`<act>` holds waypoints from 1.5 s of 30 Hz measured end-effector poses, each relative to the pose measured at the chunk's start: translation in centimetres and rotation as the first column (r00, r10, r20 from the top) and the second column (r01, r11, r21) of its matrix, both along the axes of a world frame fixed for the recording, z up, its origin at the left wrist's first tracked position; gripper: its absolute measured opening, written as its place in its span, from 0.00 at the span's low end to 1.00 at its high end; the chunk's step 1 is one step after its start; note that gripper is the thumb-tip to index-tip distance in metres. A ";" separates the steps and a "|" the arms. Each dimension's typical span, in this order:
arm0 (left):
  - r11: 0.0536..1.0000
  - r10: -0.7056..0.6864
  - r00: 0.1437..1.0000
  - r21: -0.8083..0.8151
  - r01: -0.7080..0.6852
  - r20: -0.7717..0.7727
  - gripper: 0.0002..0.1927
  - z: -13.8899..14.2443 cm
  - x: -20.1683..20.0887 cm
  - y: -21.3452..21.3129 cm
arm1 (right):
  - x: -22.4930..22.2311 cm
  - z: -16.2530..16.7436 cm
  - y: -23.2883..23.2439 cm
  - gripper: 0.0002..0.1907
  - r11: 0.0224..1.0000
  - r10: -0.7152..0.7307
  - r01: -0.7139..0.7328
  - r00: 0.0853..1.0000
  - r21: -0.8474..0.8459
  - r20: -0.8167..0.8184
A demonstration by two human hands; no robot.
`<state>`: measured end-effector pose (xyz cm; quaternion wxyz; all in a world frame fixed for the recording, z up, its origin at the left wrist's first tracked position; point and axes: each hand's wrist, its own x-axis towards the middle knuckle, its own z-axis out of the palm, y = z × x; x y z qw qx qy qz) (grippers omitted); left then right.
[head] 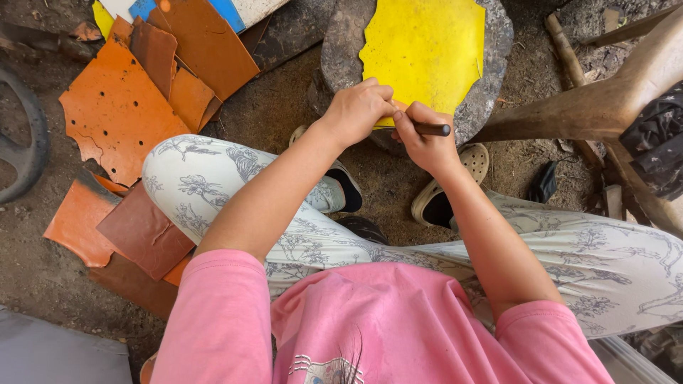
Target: The person sits on the ground and uses a knife to cut a small orange leather piece placed on a yellow leather sheet. The person repeatedly positions the orange piece and trims its edges with the knife.
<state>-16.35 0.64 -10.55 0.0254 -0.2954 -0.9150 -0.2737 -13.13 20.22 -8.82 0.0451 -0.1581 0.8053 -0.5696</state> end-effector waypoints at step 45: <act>0.999 0.029 0.995 -0.042 -0.033 -0.099 0.09 0.3 -0.9 1.1 | 0.4 1.7 3.2 0.21 0.910 -0.156 0.307 0.876 0.279 -0.457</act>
